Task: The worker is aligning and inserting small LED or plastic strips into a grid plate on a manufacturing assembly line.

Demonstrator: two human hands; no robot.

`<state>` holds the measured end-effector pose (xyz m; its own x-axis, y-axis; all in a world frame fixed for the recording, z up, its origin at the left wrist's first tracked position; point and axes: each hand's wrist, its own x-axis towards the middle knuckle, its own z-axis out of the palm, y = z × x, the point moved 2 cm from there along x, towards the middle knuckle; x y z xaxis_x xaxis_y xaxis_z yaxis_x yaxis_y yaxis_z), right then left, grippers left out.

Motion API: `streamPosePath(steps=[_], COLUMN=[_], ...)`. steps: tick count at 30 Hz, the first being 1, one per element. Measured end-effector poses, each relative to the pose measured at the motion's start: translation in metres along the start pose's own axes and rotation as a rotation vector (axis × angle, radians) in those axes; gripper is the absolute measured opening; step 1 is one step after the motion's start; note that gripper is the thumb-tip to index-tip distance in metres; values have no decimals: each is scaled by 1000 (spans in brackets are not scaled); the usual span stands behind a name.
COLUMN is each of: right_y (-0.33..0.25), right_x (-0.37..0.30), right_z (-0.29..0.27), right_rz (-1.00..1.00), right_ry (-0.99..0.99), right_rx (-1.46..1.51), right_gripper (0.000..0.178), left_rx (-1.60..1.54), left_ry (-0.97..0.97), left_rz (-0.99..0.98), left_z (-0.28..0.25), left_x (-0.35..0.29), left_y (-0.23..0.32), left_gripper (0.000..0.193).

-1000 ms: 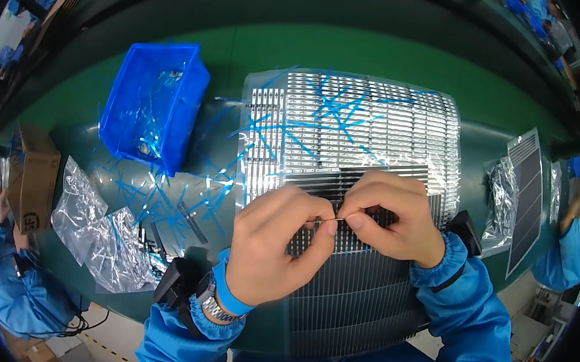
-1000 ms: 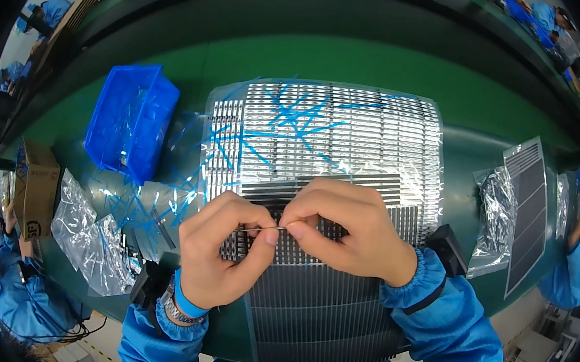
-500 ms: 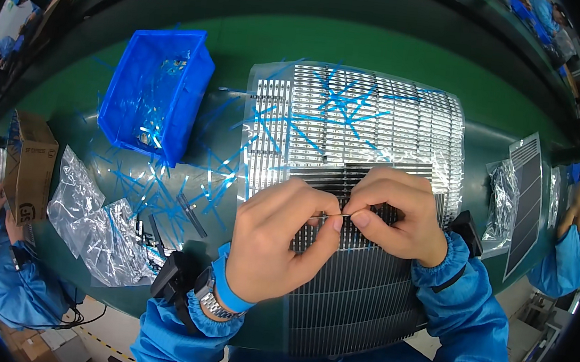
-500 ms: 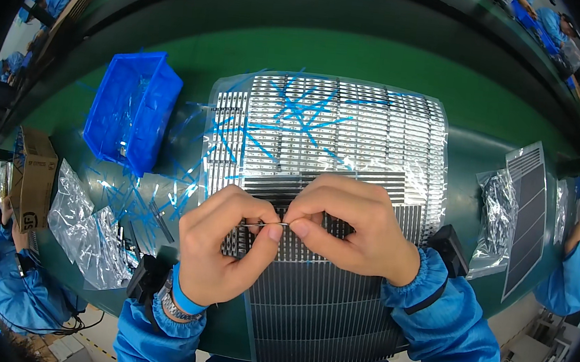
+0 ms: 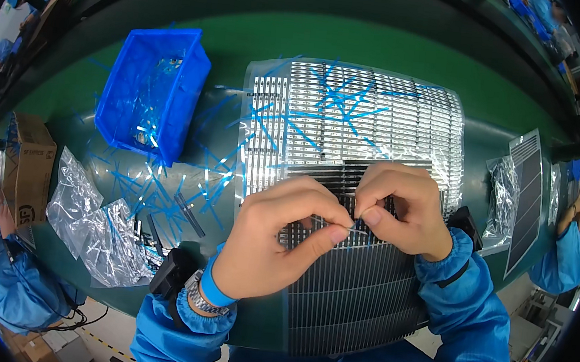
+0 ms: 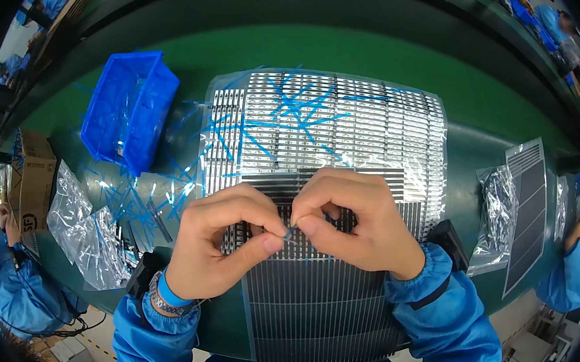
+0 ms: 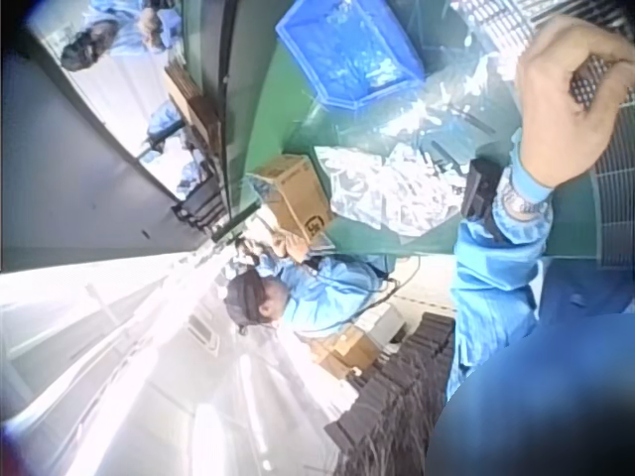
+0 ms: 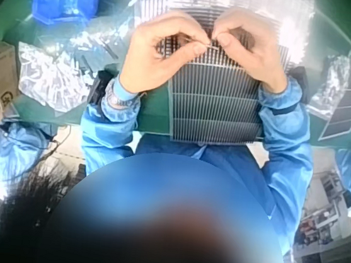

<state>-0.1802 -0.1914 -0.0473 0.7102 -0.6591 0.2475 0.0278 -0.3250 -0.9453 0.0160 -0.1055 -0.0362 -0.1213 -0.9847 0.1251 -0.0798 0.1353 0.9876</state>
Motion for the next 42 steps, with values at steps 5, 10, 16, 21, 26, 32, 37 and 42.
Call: streamPosePath(steps=[5,10,16,21,26,32,37,42], right_y=[-1,-5,-7,-12,-14,-14,-14,-7], right_x=[2,4,2,-2,-2,0,1,0], right_z=[-1,1,1,-1,-1,0,2,-7], right_rz=[39,53,17,-203,-120,-200,-198,-169], right_ry=[5,-44,94,183,245,236,236,359], right_rx=[-32,-130,-113,-241,-289,-354,-377,-393], right_gripper=[4,4,14,21,21,22,19,16], left_rx=[-164,-261,-410,-300,-351,-384,-352,305], left_ry=[-41,-68,6,109,113,116,135,350], left_rz=[-43,63,-103,-140,-147,-152,-170,85], left_z=[-1,-1,0,1,-1,-1,-4,-30], left_x=[-3,-2,-10,-9,-9,-11,-12,-6], left_y=[-3,0,-5,-5,-8,-9,-7,23], left_gripper=[12,8,5,4,3,4,5,11])
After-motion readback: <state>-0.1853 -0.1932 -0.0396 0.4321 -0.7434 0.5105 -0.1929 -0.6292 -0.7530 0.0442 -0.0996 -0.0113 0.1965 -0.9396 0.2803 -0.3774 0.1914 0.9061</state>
